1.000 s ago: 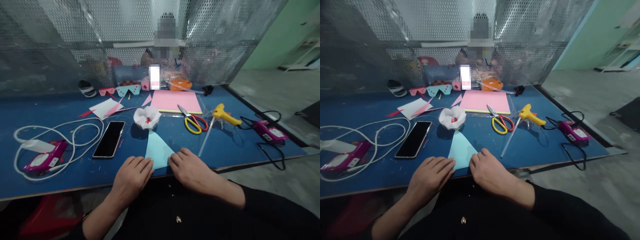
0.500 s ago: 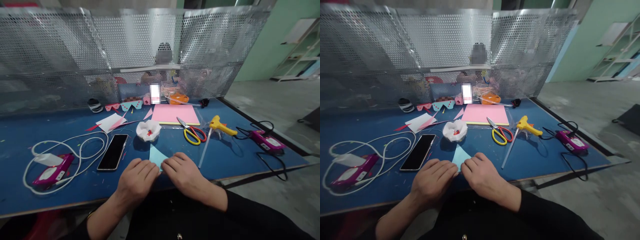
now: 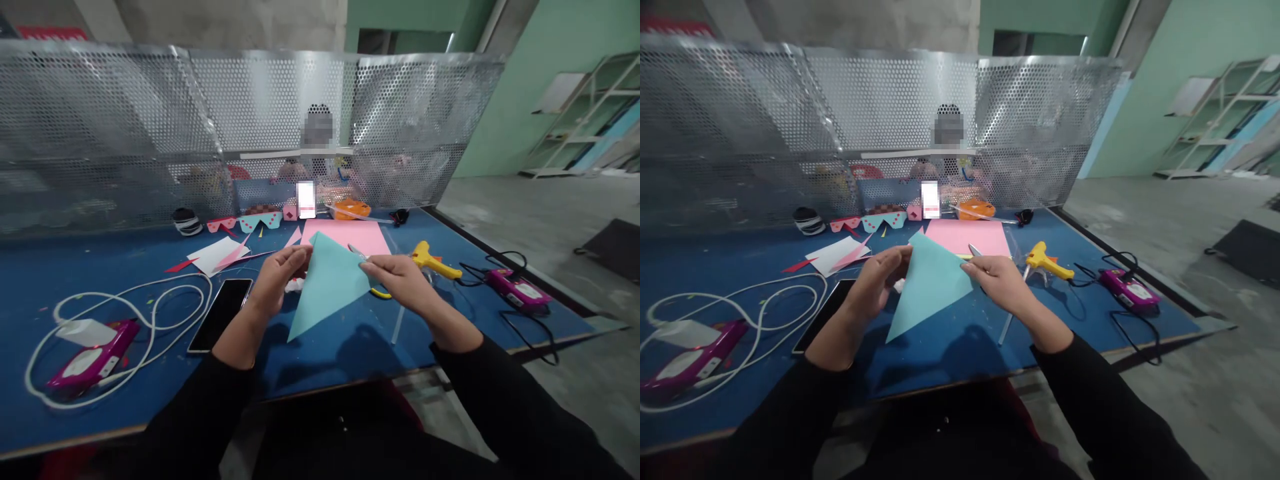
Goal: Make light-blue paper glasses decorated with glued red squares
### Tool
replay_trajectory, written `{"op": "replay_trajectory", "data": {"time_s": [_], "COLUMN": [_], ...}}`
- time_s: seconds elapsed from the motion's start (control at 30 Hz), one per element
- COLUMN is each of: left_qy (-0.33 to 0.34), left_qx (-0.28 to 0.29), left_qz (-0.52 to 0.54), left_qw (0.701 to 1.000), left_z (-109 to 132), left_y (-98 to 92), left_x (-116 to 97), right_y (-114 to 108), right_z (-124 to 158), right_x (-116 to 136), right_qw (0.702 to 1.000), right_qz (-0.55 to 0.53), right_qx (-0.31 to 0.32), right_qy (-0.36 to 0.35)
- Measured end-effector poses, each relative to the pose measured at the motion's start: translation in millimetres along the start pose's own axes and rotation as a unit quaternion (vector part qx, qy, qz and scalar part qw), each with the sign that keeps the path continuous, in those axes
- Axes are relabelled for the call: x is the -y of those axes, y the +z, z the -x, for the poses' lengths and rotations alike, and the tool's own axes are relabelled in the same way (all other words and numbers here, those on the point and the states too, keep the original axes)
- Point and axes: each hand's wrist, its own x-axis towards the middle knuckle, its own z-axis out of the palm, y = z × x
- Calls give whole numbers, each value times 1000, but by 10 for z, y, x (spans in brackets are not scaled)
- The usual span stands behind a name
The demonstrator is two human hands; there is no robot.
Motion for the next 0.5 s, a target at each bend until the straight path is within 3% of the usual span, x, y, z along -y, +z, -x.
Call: {"op": "replay_trajectory", "data": {"time_s": [0.13,0.27,0.5], "left_qy": [-89,-134,-172], "left_qx": [33,2,-34], "left_qz": [57,96,86], "left_qw": [994,986,981], "left_z": [4,77,57], "left_y": [89,68,19], "left_x": [131,232,272], "right_y": [94,275,433], "right_z": [-183,-234,-239], "right_x": [-82,-129,-251], "right_qw": [999,997,997], "right_qz": [-34,-53,-70], "right_qx": [36,60,45], "right_qy": [2,-6,0]}}
